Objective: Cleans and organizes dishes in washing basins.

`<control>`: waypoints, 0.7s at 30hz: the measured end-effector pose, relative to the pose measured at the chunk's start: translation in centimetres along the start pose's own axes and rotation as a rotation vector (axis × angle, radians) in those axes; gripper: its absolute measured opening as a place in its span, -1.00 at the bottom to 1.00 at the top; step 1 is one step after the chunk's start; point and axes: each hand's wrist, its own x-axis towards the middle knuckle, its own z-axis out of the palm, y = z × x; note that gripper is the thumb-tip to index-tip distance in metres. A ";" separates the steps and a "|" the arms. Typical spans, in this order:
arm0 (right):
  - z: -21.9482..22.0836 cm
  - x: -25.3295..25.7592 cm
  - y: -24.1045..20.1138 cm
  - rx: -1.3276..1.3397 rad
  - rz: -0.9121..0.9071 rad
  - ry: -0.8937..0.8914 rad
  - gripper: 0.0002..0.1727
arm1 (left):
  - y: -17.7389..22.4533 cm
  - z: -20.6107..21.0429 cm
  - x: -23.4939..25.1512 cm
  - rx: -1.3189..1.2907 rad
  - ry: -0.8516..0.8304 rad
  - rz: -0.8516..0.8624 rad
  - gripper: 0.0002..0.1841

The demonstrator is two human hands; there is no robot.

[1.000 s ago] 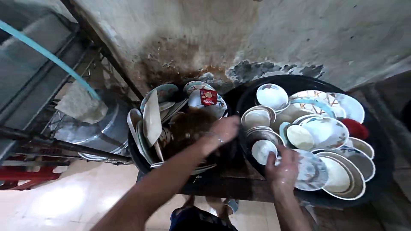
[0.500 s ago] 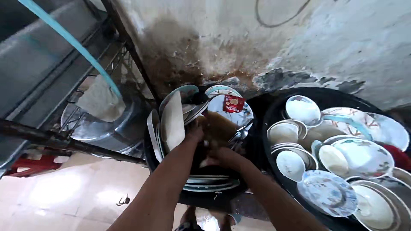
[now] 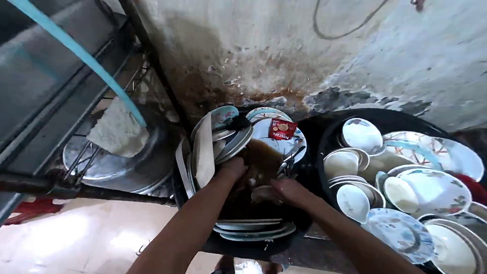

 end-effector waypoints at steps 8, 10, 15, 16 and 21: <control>-2.4 8.9 1.2 0.242 0.584 0.507 -0.58 | 1.4 0.9 4.3 0.184 0.400 0.079 -0.37; -1.4 10.4 0.7 0.302 0.622 0.385 -0.48 | 1.8 -0.2 4.1 0.195 0.333 0.089 -0.40; 0.3 10.9 0.5 0.464 0.700 0.351 -0.49 | 0.4 1.0 2.9 0.210 0.395 0.137 -0.42; 0.2 10.8 0.3 0.479 0.733 0.383 -0.48 | 0.3 1.4 2.3 0.219 0.413 0.148 -0.39; 0.5 9.1 0.4 0.466 0.623 0.352 -0.55 | 0.1 2.8 -0.8 0.139 0.315 0.155 -0.23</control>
